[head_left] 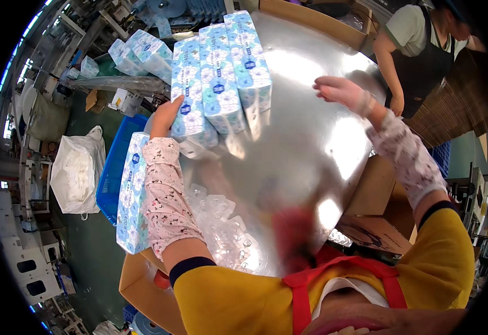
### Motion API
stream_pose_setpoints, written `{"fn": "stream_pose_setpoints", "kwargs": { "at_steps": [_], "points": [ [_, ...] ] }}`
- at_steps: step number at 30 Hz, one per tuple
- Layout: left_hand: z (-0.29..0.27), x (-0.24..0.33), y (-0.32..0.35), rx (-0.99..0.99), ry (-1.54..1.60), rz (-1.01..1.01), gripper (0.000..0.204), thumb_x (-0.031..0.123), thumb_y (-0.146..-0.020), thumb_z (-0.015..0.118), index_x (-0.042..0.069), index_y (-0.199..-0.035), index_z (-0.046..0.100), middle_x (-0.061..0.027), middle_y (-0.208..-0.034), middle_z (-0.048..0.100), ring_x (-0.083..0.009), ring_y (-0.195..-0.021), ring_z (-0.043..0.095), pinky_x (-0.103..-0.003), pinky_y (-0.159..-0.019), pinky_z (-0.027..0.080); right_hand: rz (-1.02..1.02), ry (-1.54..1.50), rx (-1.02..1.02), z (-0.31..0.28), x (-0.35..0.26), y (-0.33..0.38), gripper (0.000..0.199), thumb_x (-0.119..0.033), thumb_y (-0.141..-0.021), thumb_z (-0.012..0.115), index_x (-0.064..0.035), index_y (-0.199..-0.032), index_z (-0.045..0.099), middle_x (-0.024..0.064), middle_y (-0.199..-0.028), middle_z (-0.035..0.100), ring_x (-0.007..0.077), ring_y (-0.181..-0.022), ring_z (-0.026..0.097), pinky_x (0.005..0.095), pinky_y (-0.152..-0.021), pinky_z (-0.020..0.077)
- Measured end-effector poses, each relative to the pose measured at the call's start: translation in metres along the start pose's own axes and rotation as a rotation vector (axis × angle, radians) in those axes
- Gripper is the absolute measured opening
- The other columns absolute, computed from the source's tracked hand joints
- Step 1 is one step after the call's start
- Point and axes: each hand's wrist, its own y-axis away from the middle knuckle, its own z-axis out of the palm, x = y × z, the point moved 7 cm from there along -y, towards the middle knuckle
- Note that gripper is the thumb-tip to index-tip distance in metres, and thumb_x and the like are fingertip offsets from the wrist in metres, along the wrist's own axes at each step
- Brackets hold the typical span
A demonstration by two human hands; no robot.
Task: The person packs multiple packs of facial tissues into cardboard boxes on a metal table. They repeatedly pick up tissue packs, place them into boxes, and hand the filled boxes to a coworker. The person also assembles new cardboard boxes from flat sheets and continues the packing cycle.
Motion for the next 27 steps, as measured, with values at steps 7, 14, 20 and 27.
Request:
{"fn": "stream_pose_setpoints", "kwargs": {
  "at_steps": [7,14,20,27],
  "points": [
    [0.071,-0.004,0.029,-0.192,0.678,-0.021,0.052,0.033,-0.086,0.056,-0.004,-0.122,0.049,-0.0133,-0.104,0.063,-0.0205,-0.088,0.064,-0.030,-0.075,0.052,0.208,-0.142,0.119,0.054,0.019,-0.163,0.058,-0.043,-0.082,0.066,0.0053,-0.113,0.061,0.0126,-0.106,0.066,0.0220,-0.099,0.061,0.0287,-0.088,0.0452],
    [0.181,-0.005,0.231,-0.147,0.455,0.197,0.061,0.033,-0.088,0.062,-0.005,-0.130,0.040,-0.0202,-0.117,0.058,-0.0239,-0.107,0.058,-0.035,-0.090,0.045,0.329,-0.075,-0.033,0.008,0.079,0.064,0.067,-0.039,-0.080,0.072,0.0110,-0.122,0.054,0.0173,-0.116,0.061,0.0234,-0.105,0.059,0.0334,-0.096,0.0434],
    [0.222,-0.016,0.207,-0.436,1.155,-0.078,0.066,0.043,-0.092,0.052,-0.004,-0.135,0.035,-0.0169,-0.123,0.053,-0.0254,-0.108,0.057,-0.038,-0.091,0.048,0.439,-0.785,-0.190,0.046,0.112,0.029,0.064,-0.040,-0.084,0.067,0.0058,-0.126,0.051,0.0171,-0.120,0.060,0.0223,-0.098,0.063,0.0298,-0.082,0.0522],
    [0.227,0.005,0.226,-0.293,1.119,0.143,0.081,0.058,-0.089,0.046,0.003,-0.145,0.024,-0.0140,-0.142,0.036,-0.0287,-0.127,0.039,-0.043,-0.104,0.035,0.112,-0.956,-0.297,0.056,0.085,0.030,0.065,-0.032,-0.081,0.069,0.0063,-0.128,0.047,0.0189,-0.123,0.058,0.0239,-0.102,0.062,0.0320,-0.085,0.0517]
  ]
}}
